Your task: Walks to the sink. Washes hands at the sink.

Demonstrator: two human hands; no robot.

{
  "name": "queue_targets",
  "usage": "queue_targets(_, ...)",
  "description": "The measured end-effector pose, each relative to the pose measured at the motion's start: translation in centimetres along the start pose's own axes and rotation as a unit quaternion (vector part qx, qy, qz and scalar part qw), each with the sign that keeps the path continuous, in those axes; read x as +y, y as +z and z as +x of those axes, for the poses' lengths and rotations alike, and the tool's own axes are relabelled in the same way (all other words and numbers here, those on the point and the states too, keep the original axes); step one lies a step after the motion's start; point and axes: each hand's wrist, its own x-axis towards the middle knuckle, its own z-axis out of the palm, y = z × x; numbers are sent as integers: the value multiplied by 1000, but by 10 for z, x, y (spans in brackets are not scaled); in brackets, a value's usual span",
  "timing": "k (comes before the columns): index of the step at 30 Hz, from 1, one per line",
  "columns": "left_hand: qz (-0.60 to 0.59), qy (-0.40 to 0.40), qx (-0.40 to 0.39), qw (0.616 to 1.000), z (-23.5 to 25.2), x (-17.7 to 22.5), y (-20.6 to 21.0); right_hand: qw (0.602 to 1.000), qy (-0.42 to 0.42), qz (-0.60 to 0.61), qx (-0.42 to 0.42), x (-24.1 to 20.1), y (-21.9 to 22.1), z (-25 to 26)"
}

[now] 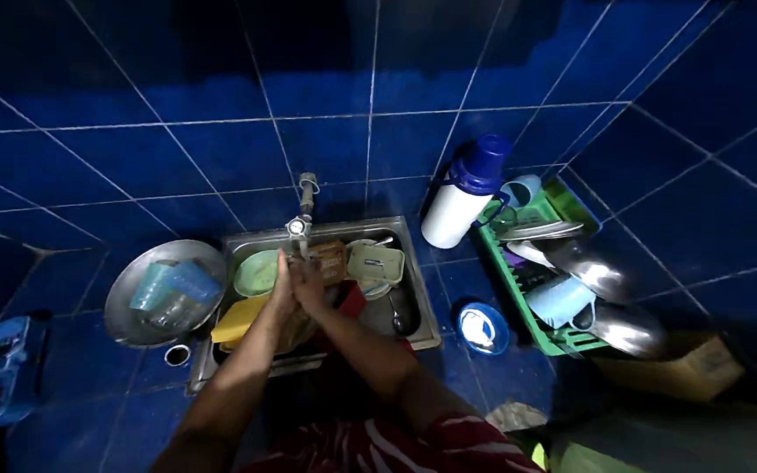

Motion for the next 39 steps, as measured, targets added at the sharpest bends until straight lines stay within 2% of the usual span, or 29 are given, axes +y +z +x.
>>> queue_targets(2,-13,-23,-67,997,-16,-7,15,996,89,-29,-6,-3,-28,27)
queue_targets(3,-25,-25,-90,995,-20,-9,17,994,100,-43,0,-5,-33,31)
queue_targets(5,-37,-25,-78,996,-17,-7,8,995,62,-78,16,-11,-18,15)
queue_targets(7,-43,24,-92,995,0,-13,-14,997,10,-79,-10,-22,-5,-10)
queue_targets(9,13,15,-58,998,-12,-16,-9,996,25,-75,-37,-20,-11,-9)
queue_targets(12,121,10,-83,989,-30,-24,1,991,98,-66,-57,-11,-33,25)
queue_targets(13,131,19,-86,987,-31,-25,0,991,96,-79,-56,-10,-31,25)
queue_targets(15,135,36,-67,988,-29,-19,-3,995,42,-81,-30,-9,-12,15)
queue_targets(17,135,38,-58,988,-27,-17,-6,995,28,-79,-49,-5,-5,11)
queue_targets(19,171,42,-69,982,-27,-30,-11,995,63,-47,-62,3,-16,20)
queue_targets(21,194,51,-89,976,-36,-30,-8,993,102,56,-17,9,-30,33)
queue_targets(23,166,62,-106,979,-39,-27,-6,986,117,113,39,13,-33,35)
queue_targets(25,94,46,-103,989,-39,-19,-3,993,81,59,61,15,-16,19)
queue_targets(28,45,18,-57,997,-34,-8,-7,999,15,-22,41,8,11,-17)
queue_targets(30,71,33,-57,995,-32,-18,-6,999,29,-38,13,9,2,-15)
queue_targets(32,121,76,-80,987,-40,-28,0,995,93,-21,-24,10,-20,7)
queue_targets(35,105,87,-79,988,-47,-21,7,992,114,62,0,12,-27,18)
queue_targets(39,60,60,-13,996,-34,-6,3,997,6,44,65,12,13,-18)
